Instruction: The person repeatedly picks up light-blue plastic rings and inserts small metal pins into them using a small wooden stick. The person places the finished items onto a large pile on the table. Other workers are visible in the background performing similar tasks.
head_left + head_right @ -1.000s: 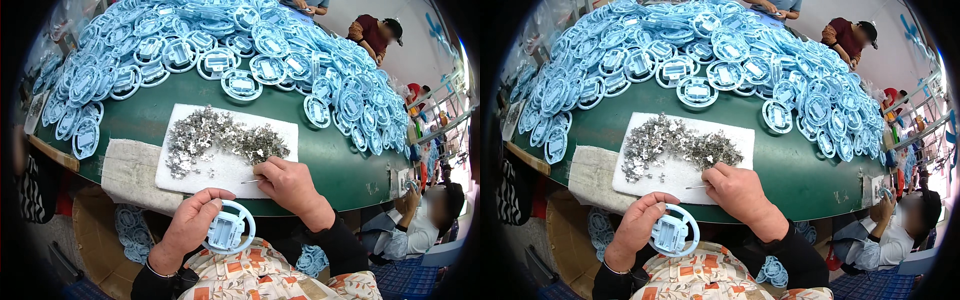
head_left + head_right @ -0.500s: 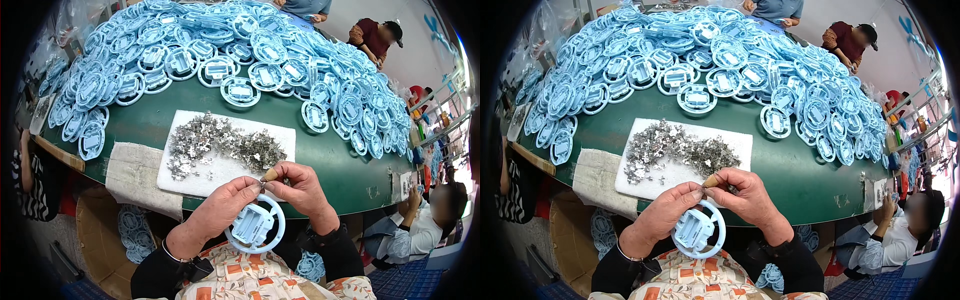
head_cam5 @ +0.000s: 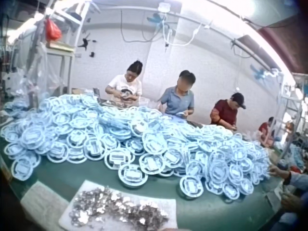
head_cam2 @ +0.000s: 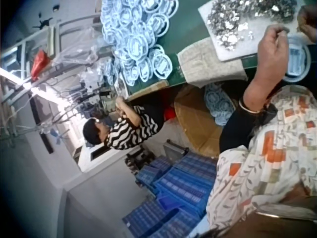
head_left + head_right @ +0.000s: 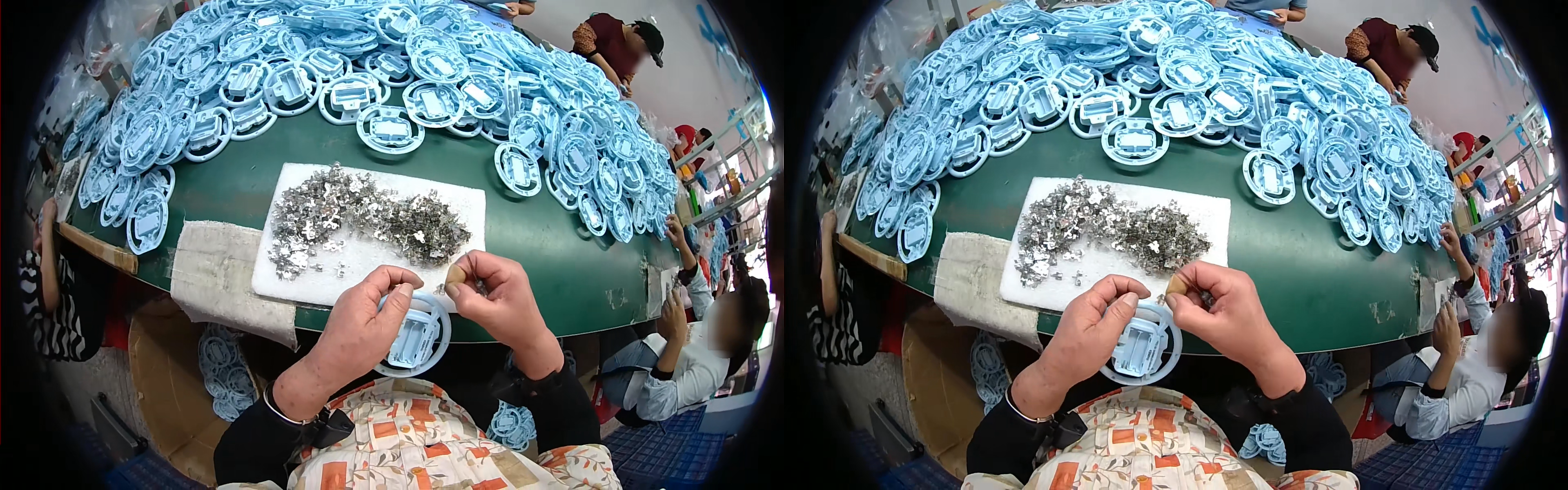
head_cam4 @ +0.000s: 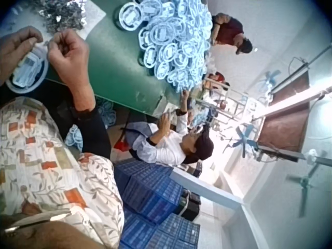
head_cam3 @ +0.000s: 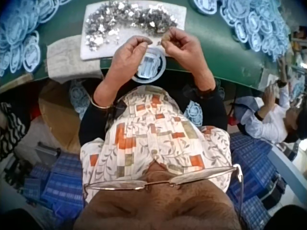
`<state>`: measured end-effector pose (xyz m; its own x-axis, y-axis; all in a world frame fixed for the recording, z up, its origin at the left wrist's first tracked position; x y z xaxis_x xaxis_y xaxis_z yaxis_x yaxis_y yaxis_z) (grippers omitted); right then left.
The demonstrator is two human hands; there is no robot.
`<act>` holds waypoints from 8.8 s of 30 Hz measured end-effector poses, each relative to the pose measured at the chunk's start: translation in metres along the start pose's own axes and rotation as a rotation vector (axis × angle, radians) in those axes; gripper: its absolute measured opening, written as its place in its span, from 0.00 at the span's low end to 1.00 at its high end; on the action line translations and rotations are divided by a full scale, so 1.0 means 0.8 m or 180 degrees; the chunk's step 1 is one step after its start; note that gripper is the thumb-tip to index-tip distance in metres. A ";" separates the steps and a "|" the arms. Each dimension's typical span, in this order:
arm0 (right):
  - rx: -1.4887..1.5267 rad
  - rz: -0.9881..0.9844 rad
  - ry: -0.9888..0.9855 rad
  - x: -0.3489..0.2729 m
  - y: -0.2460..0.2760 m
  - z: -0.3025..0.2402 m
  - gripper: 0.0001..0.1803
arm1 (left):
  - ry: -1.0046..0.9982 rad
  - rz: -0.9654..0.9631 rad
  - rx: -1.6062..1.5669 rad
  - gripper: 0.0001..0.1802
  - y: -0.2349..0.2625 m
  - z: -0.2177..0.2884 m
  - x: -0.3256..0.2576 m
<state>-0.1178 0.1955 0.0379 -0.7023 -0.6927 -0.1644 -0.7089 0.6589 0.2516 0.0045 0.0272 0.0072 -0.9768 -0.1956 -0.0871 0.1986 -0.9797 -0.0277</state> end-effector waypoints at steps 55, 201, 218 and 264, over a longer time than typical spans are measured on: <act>0.0110 0.0457 0.0197 -0.036 -0.035 0.029 0.14 | 0.0349 -0.0174 -0.0782 0.17 0.011 -0.009 0.002; -0.1197 0.0536 0.0565 0.028 -0.028 -0.001 0.07 | 0.0539 -0.0191 -0.1235 0.16 0.021 -0.011 -0.020; -0.0323 -0.0261 -0.0256 -0.007 -0.002 -0.019 0.07 | 0.0056 -0.0568 0.0746 0.14 0.012 0.030 0.007; 0.1124 -0.0579 -0.0108 -0.046 0.020 0.028 0.02 | -0.0414 0.0218 -0.1435 0.34 0.016 0.004 0.006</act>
<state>-0.1048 0.2384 0.0264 -0.5608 -0.8012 -0.2089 -0.7968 0.5908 -0.1269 0.0021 0.0134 0.0099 -0.9565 -0.2911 0.0207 0.2497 -0.8530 -0.4584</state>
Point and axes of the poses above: each hand's wrist, its own x-axis towards the middle knuckle, its own y-axis out of the back of the hand, z = x × y, the point moved 1 cm from there along x, towards the middle knuckle, and after that the axes turned 5 degrees about -y, right-handed, at the moved point
